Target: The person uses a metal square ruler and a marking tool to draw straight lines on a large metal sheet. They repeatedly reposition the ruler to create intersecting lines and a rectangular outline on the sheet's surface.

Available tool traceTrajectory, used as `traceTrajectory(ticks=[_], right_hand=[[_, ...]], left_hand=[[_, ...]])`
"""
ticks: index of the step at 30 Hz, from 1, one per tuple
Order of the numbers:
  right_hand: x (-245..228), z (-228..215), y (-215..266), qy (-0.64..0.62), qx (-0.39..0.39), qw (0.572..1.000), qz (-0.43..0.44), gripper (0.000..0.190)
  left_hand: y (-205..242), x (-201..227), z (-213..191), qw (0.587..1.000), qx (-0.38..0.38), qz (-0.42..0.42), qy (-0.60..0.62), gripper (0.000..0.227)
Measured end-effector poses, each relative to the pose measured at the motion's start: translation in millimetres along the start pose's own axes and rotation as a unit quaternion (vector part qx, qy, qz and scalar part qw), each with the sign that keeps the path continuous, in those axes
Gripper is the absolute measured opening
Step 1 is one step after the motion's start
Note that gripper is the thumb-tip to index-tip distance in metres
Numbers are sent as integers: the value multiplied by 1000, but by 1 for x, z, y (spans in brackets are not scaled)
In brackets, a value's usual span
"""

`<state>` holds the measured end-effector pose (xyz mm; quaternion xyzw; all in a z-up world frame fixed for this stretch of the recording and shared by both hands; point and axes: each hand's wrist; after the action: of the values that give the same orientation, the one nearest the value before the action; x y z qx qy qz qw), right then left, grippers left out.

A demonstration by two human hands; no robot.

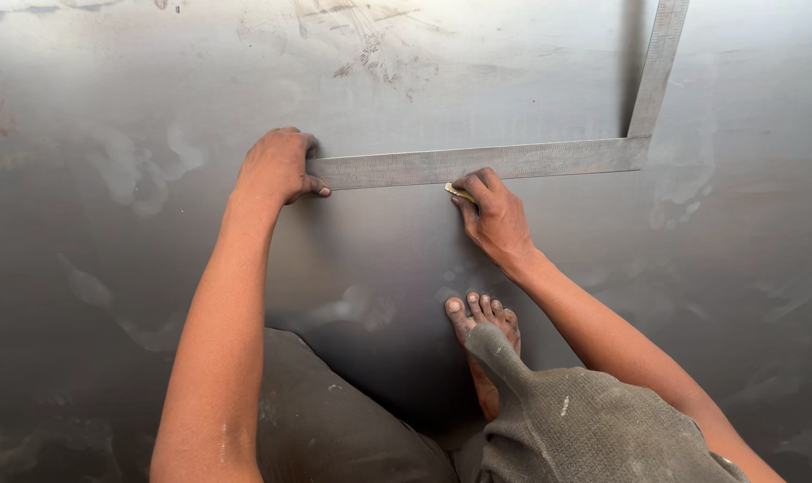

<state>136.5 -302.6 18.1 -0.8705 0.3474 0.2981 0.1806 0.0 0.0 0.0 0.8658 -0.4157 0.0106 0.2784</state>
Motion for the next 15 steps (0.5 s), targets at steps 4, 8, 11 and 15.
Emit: traceTrajectory(ticks=[4, 8, 11, 15], right_hand=[[-5, 1, -4, 31, -18, 999, 5, 5], [-8, -2, -15, 96, -68, 993, -1, 6], [-12, -3, -21, 110, -95, 989, 12, 9], [-17, -4, -23, 99, -86, 991, 13, 11]], left_hand=[[1, -3, 2, 1000, 8, 3, 20, 69], [1, -5, 3, 1000, 12, 9, 24, 69], [0, -5, 3, 1000, 15, 15, 20, 69], [2, -5, 2, 1000, 15, 3, 27, 68]])
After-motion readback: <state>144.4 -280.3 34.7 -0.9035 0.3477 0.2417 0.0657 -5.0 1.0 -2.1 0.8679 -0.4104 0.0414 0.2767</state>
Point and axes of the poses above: each hand's wrist, its own y-axis away from the middle knuckle, its own z-axis out of the palm, x = y × z, and after that the axes turned 15 degrees about x, right-handed
